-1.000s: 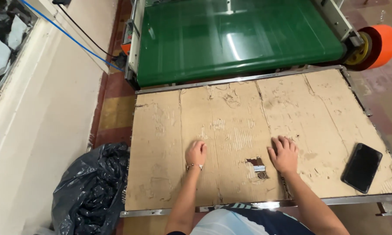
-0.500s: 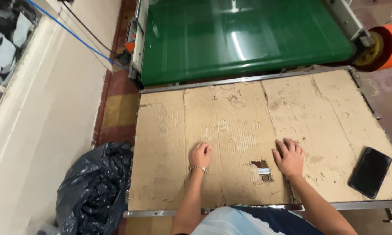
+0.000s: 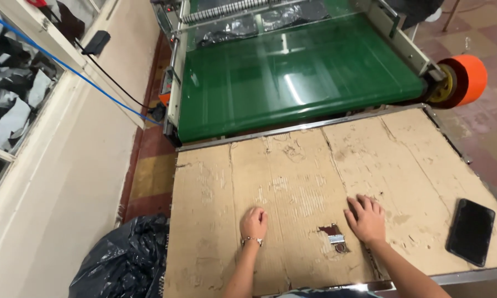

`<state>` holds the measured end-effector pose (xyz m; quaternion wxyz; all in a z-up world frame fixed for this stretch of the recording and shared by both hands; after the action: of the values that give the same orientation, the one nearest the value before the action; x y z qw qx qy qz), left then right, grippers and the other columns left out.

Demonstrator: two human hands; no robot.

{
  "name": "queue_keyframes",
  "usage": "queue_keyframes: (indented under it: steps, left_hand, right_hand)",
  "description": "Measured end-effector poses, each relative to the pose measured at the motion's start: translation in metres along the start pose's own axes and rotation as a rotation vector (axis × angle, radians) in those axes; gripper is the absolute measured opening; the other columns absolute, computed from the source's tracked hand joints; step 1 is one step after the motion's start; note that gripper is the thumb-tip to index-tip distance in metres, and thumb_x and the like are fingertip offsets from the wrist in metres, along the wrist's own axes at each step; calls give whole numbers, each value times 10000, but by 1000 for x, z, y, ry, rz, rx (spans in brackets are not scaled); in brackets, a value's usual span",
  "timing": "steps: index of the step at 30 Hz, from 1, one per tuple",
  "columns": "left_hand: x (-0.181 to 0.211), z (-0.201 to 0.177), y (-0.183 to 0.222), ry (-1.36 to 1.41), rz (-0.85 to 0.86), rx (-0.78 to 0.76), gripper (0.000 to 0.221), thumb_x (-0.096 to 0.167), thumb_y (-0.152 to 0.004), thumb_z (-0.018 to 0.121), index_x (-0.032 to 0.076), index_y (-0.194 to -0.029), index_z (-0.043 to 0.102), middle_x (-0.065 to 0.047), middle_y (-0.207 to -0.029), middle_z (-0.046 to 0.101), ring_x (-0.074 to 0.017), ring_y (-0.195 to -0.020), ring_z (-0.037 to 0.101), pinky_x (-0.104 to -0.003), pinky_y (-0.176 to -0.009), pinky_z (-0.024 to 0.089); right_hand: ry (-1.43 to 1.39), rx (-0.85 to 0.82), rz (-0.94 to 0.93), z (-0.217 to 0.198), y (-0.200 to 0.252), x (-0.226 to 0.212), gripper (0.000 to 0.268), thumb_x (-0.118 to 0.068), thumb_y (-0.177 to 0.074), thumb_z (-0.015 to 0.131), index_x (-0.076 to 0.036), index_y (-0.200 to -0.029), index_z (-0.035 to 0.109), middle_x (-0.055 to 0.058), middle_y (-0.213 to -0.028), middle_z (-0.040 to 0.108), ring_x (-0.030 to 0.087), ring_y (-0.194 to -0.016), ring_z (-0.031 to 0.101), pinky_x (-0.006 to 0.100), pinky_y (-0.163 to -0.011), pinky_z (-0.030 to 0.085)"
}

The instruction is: Folding plastic bags and placing them into a crate

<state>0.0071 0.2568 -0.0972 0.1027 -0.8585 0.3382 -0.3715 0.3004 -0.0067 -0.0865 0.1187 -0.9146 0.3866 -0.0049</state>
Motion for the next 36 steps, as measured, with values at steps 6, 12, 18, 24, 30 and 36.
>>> queue_keyframes:
  steps: [6,12,18,24,30,36]
  left_hand:
    - [7,-1,-1,-82,-52,-130,156,246,-884,664,183,-763,589,-27,-730,605,-277,-703,589,-466,-624,449]
    - [11,-4,-2,-108,38,-72,177,241,-830,698,203,-744,547,-18,-726,577,-279,-723,579,-463,-623,459]
    - [6,-8,7,-111,44,-150,224,233,-821,703,174,-766,495,-27,-779,559,-262,-770,574,-419,-669,471]
    - [-5,-12,16,-133,-88,-406,269,320,-894,709,185,-803,496,14,-831,538,-181,-832,557,-339,-706,473]
    - [-9,-24,17,-112,-207,-482,282,353,-873,728,211,-760,513,50,-764,533,-127,-704,517,-321,-619,435]
    - [-6,-19,-20,150,-546,-481,251,402,-956,683,255,-761,630,118,-652,564,-11,-631,512,-164,-628,438]
  right_hand:
    - [-136,62,-32,-15,2,-7,474,-574,-923,503,-350,-1318,641,12,-1436,605,317,-1338,531,482,-1103,413]
    - [-117,27,12,-2,-3,-1,490,-619,-894,497,-404,-1320,611,-35,-1455,568,284,-1368,511,467,-1122,417]
    - [-68,84,-13,35,-4,14,510,-648,-855,517,-476,-1332,573,-125,-1466,550,235,-1388,518,435,-1119,448]
    - [-73,-22,-43,39,-8,21,539,-662,-884,497,-475,-1388,536,-122,-1511,500,209,-1474,431,431,-1173,402]
    - [-90,-53,11,36,-15,20,544,-657,-805,598,-519,-1330,559,-192,-1470,510,199,-1410,469,444,-1134,430]
    - [-96,-166,159,53,-65,12,338,-677,-774,549,-528,-1021,725,-234,-1132,649,129,-1228,533,380,-1016,434]
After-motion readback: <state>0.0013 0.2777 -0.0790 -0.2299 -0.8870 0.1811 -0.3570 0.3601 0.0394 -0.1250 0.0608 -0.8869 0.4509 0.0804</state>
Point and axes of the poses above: each hand's wrist, its own y-axis away from the middle knuckle, its own z-axis out of the palm, x = y × z, the point moved 2 cm from there along -y, towards the middle knuckle
